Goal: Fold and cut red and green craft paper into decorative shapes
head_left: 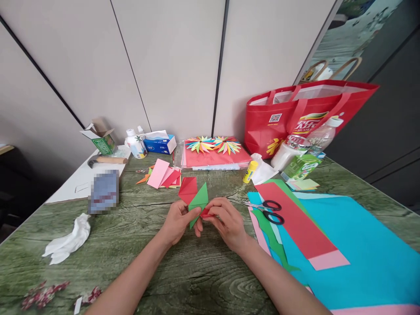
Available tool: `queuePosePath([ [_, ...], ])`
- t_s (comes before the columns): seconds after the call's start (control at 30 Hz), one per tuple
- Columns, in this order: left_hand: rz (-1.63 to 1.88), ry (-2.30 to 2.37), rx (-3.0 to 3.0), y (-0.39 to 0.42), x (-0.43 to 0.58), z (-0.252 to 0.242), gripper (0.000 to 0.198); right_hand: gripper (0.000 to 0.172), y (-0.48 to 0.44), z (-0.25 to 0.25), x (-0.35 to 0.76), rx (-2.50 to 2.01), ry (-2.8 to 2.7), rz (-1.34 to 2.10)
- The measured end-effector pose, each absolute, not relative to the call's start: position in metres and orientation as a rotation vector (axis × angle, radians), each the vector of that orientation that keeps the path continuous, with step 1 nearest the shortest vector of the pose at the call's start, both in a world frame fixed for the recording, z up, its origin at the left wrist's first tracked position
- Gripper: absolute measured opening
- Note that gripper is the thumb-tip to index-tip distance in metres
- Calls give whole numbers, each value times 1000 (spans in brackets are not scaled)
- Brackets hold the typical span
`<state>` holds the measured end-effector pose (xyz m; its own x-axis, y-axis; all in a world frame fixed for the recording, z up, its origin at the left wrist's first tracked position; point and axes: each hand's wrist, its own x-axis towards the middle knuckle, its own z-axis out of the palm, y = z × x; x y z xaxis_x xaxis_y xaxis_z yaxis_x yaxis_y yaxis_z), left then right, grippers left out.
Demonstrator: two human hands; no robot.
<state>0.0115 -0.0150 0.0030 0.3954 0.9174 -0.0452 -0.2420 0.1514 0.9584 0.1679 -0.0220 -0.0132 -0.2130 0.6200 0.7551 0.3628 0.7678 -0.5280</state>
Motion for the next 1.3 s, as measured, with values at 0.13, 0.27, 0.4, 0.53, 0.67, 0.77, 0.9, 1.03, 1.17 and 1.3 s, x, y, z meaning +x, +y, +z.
queuePosePath([
  [0.13, 1006, 741, 1138, -18, 16, 0, 20, 8, -24, -14, 164, -797, -1718, 346],
  [0.27, 1059, 740, 1043, -24, 23, 4, 20, 10, -26, -11, 161, -868, -1637, 409],
  [0.4, 1071, 767, 916, -28, 29, 6, 19, 12, -27, -11, 157, -975, -1582, 429],
  [0.53, 1091, 796, 889, -28, 31, 4, 18, 9, -27, -13, 158, -1009, -1595, 462],
  [0.67, 1115, 835, 982, -25, 25, 3, 20, 11, -28, -10, 160, -1067, -1569, 609],
  [0.77, 1069, 861, 1055, -21, 17, 5, 21, 10, -28, -8, 159, -1044, -1482, 779],
  [0.9, 990, 876, 1086, -21, 14, 7, 18, 21, -30, -9, 155, -919, -1318, 1079],
  [1.03, 1106, 905, 998, -24, 22, 6, 18, 22, -30, -9, 154, -912, -1251, 1191],
  [1.17, 1280, 970, 828, -23, 24, 8, 23, 20, -24, -7, 156, -866, -1243, 1394],
  [1.3, 1339, 1014, 831, -21, 19, 15, 23, 24, -21, -6, 159, -845, -1260, 1491],
])
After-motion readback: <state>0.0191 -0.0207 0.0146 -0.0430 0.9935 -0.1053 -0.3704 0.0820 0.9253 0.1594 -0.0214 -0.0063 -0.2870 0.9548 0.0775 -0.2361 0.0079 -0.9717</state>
